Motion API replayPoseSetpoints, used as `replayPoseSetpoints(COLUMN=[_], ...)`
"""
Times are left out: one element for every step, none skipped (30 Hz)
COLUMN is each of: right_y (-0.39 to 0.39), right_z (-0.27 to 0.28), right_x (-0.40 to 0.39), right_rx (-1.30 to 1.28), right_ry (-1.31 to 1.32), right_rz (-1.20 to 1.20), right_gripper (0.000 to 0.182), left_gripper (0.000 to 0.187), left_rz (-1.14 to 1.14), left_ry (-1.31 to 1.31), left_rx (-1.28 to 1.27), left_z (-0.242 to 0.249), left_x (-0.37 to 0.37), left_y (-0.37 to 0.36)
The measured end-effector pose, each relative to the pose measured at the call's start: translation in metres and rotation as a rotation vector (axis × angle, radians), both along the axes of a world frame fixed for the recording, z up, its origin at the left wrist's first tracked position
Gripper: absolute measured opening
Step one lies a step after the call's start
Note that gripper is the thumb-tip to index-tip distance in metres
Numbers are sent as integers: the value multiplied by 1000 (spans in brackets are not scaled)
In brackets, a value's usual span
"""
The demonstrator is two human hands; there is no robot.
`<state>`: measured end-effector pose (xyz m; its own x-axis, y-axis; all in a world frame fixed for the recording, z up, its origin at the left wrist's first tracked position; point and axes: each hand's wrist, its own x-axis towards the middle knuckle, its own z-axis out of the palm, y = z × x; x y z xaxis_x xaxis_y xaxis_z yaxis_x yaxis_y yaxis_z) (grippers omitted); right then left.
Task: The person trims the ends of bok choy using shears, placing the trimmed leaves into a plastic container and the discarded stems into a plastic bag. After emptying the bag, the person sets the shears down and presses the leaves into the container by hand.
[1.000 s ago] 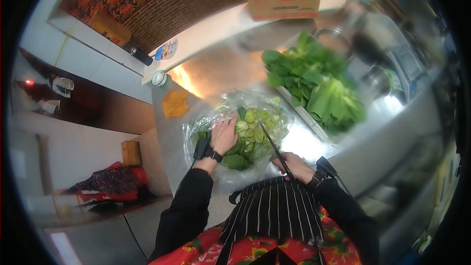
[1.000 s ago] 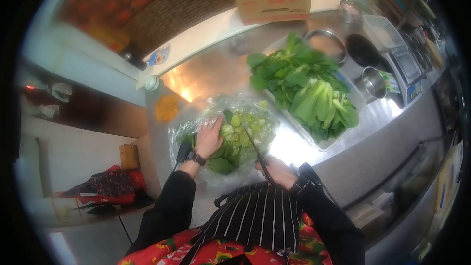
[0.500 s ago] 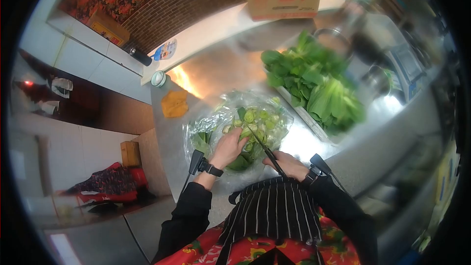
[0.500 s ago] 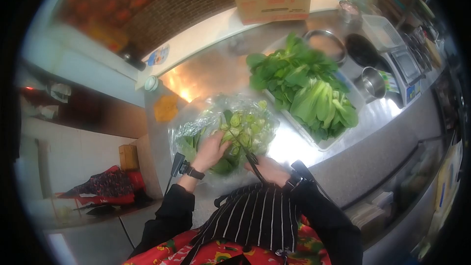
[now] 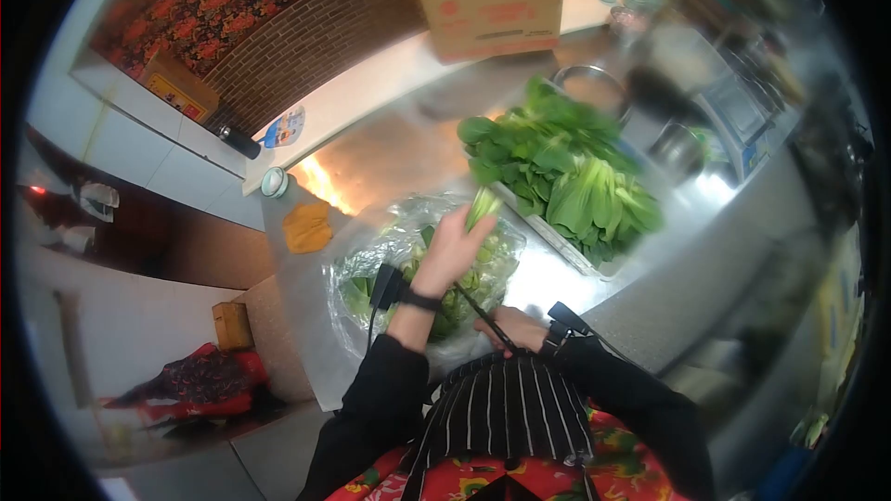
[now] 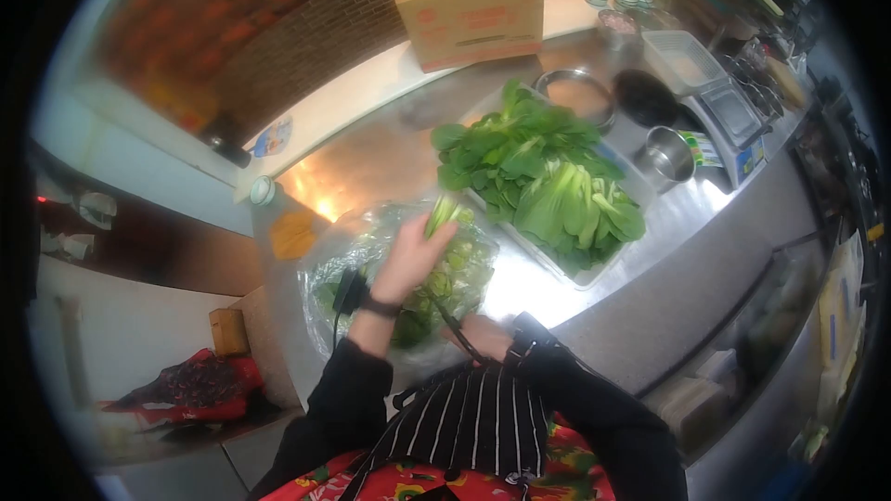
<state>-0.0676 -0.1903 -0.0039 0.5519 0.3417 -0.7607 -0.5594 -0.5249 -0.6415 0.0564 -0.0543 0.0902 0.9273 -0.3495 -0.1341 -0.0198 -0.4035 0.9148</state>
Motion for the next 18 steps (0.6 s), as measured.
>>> replayPoseSetpoints(right_y=[1, 3, 2, 2, -1, -3, -5, -9, -16, -20, -22, -24, -28, -29, -29, -28, -27, -27], right_z=[2, 6, 9, 6, 3, 1, -1, -12, 2, 10, 13, 12, 12, 12, 11, 11, 12, 19], right_x=[-3, -4, -3, -6, -6, -7, -9, -12, -12, -11, -11, -12, -10, -10, -11, -10, -10, -9], right_rx=[-8, -19, -29, -44, -46, -54, -58, -63, 42, 46, 50, 55, 54, 72, 79, 83, 84, 85], right_ry=[3, -15, -38, -150, -163, -177, -184, -282, -238, -143, -43, -9, 15, 17, 25, 23, 23, 14], right_rz=[-4, 22, 48, 67, 54, 51, 49, 63, 15, -38, -87, -104, -118, -139, -123, -161, -198, -186], right_gripper=[55, 55, 56, 57, 57, 57, 58, 57, 55, 54, 53, 53, 54, 53, 53, 53, 54, 54], left_gripper=[41, 41, 41, 41, 41, 39, 37, 31, 30, 28, 28, 25, 21, 21, 21, 20, 20, 20], left_rz=[-34, -39, 101, 152, 230, 182, 134, 83, 24, -28, -18, -145, -273, -260, -231, -203, -195, -255], left_ry=[181, 182, -270, -506, -742, -515, -275, -57, 76, 210, 231, 168, 97, 108, -87, -290, -281, -121], left_rx=[-77, -84, 10, 42, 97, -46, -176, -271, -197, -123, -104, 183, 461, 468, 712, 952, 956, 1154], left_z=[21, 4, -27, -28, -29, -10, 5, 9, 0, -14, -23, -33, -45, -72, -107, -124, -114, -95], left_x=[11, 21, 35, 40, 45, 36, 25, 15, 11, 8, 4, -3, -7, -15, -27, -35, -40, -44], left_y=[-21, -39, -57, -63, -68, -59, -46, -30, -6, 21, 48, 73, 96, 126, 158, 175, 175, 170])
